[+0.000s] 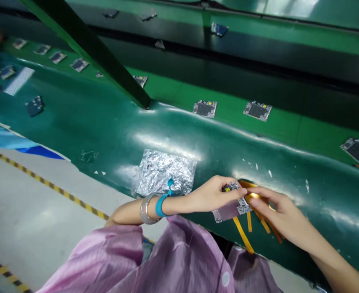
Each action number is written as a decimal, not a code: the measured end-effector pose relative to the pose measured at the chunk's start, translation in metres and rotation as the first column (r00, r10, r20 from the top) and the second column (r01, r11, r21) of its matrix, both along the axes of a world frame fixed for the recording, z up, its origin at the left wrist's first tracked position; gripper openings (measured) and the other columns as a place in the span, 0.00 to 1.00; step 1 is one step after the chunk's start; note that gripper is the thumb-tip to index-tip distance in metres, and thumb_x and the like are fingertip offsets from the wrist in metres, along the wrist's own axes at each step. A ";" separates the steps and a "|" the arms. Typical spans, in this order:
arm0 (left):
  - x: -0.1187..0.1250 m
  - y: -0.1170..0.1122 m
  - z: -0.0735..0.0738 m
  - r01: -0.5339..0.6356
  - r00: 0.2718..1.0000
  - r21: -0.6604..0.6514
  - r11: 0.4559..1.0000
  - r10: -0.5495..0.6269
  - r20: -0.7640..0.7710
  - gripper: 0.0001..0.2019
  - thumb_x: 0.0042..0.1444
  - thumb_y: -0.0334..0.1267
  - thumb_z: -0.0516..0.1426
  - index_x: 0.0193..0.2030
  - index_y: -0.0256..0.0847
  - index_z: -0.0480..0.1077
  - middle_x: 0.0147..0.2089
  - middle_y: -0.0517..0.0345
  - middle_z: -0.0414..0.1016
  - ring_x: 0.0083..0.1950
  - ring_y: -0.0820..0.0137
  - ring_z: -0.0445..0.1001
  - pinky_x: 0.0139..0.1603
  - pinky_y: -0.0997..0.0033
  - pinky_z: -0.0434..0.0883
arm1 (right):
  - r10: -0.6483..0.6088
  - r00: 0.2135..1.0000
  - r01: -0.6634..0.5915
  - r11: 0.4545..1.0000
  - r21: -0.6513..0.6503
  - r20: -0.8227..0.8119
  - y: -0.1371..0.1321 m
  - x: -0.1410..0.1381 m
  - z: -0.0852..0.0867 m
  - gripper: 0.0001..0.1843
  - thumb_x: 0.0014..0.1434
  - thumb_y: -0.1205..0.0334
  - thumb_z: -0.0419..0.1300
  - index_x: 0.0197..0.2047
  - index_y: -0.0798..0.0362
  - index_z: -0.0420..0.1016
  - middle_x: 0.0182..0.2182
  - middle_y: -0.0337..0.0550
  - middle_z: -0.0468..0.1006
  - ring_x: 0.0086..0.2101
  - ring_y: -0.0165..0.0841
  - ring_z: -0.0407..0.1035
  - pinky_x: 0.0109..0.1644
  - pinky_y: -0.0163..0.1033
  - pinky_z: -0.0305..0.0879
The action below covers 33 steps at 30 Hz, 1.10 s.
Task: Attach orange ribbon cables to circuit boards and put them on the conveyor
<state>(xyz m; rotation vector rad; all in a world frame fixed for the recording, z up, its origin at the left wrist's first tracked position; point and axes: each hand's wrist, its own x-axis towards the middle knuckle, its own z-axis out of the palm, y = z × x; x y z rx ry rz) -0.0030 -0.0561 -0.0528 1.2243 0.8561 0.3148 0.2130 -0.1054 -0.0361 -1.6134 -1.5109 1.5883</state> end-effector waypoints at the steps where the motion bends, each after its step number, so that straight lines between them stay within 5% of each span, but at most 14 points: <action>1: 0.001 0.001 -0.002 -0.006 1.000 0.033 0.999 0.007 -0.029 0.19 0.65 0.54 0.56 0.37 0.37 0.73 0.32 0.60 0.71 0.33 0.72 0.67 0.36 0.71 0.65 | 0.018 1.000 -0.019 1.000 -0.023 -0.013 0.001 -0.001 -0.002 0.15 0.62 0.48 0.64 0.45 0.46 0.83 0.41 0.43 0.85 0.42 0.42 0.79 0.44 0.42 0.76; 5: 0.004 0.008 -0.009 -0.129 0.989 0.069 0.989 0.133 -0.065 0.19 0.66 0.56 0.55 0.49 0.42 0.63 0.44 0.55 0.72 0.42 0.69 0.72 0.43 0.69 0.70 | -0.081 0.997 0.081 0.997 0.012 -0.015 0.022 0.014 -0.010 0.14 0.58 0.50 0.68 0.31 0.52 0.81 0.27 0.41 0.81 0.28 0.37 0.76 0.31 0.38 0.72; 8: 0.003 0.014 -0.010 -0.233 0.972 0.075 0.970 0.234 -0.010 0.18 0.67 0.53 0.55 0.53 0.44 0.58 0.61 0.47 0.65 0.62 0.64 0.68 0.59 0.63 0.69 | -0.265 0.964 0.260 0.949 0.181 0.003 0.059 0.056 -0.018 0.18 0.58 0.46 0.67 0.40 0.54 0.82 0.35 0.48 0.84 0.36 0.42 0.78 0.40 0.43 0.74; 12: 0.000 0.017 -0.008 -0.233 0.973 0.098 0.968 0.232 0.020 0.14 0.67 0.47 0.55 0.51 0.45 0.57 0.67 0.46 0.59 0.69 0.61 0.61 0.68 0.54 0.63 | -0.580 0.813 0.483 0.725 0.490 0.056 0.118 0.123 -0.028 0.27 0.59 0.39 0.63 0.50 0.53 0.77 0.48 0.58 0.81 0.51 0.52 0.74 0.52 0.54 0.70; 14: -0.001 0.016 -0.011 -0.212 0.977 0.105 0.972 0.212 0.019 0.12 0.67 0.44 0.55 0.51 0.45 0.57 0.67 0.44 0.60 0.69 0.60 0.61 0.68 0.51 0.63 | -0.681 0.727 0.487 0.602 0.633 0.088 0.141 0.141 -0.035 0.30 0.60 0.41 0.63 0.57 0.54 0.72 0.60 0.65 0.72 0.64 0.58 0.59 0.63 0.60 0.58; 16: -0.001 0.014 -0.016 -0.190 0.982 0.125 0.974 0.189 0.021 0.12 0.67 0.42 0.55 0.52 0.45 0.57 0.67 0.44 0.60 0.69 0.59 0.60 0.68 0.49 0.63 | -0.701 0.703 0.418 0.547 0.725 0.123 0.160 0.141 -0.044 0.32 0.61 0.45 0.64 0.61 0.56 0.68 0.66 0.67 0.63 0.68 0.59 0.47 0.69 0.62 0.44; 21: -0.002 0.012 -0.024 -0.149 0.989 0.170 0.974 0.146 0.030 0.12 0.66 0.38 0.56 0.52 0.44 0.60 0.63 0.44 0.65 0.67 0.59 0.64 0.67 0.50 0.65 | -0.486 0.841 0.179 0.663 0.727 0.236 0.202 0.101 -0.075 0.37 0.51 0.57 0.72 0.62 0.59 0.69 0.60 0.63 0.71 0.63 0.56 0.60 0.68 0.58 0.53; 25: -0.006 0.013 -0.018 -0.111 0.994 0.141 0.984 0.107 0.034 0.11 0.65 0.40 0.57 0.52 0.43 0.64 0.60 0.46 0.68 0.65 0.59 0.67 0.65 0.52 0.65 | -0.451 0.856 0.155 0.692 0.705 0.254 0.219 0.085 -0.081 0.40 0.46 0.63 0.74 0.61 0.62 0.70 0.56 0.66 0.71 0.61 0.61 0.60 0.67 0.65 0.54; 29: -0.007 0.021 -0.021 -0.220 0.974 0.021 0.975 0.218 0.068 0.15 0.61 0.48 0.61 0.48 0.42 0.67 0.56 0.46 0.71 0.61 0.57 0.69 0.64 0.53 0.66 | -0.434 0.879 0.186 0.696 0.693 0.200 0.200 0.078 -0.063 0.26 0.55 0.63 0.66 0.57 0.56 0.72 0.50 0.58 0.73 0.55 0.53 0.68 0.62 0.62 0.64; 33: -0.005 0.033 -0.025 -0.468 0.853 -0.134 0.873 0.486 0.188 0.20 0.61 0.56 0.61 0.49 0.43 0.67 0.60 0.47 0.69 0.64 0.57 0.68 0.65 0.53 0.66 | -0.291 0.950 0.159 0.763 0.627 0.113 0.140 0.051 -0.026 0.27 0.60 0.60 0.64 0.62 0.50 0.69 0.46 0.49 0.77 0.48 0.42 0.75 0.49 0.48 0.78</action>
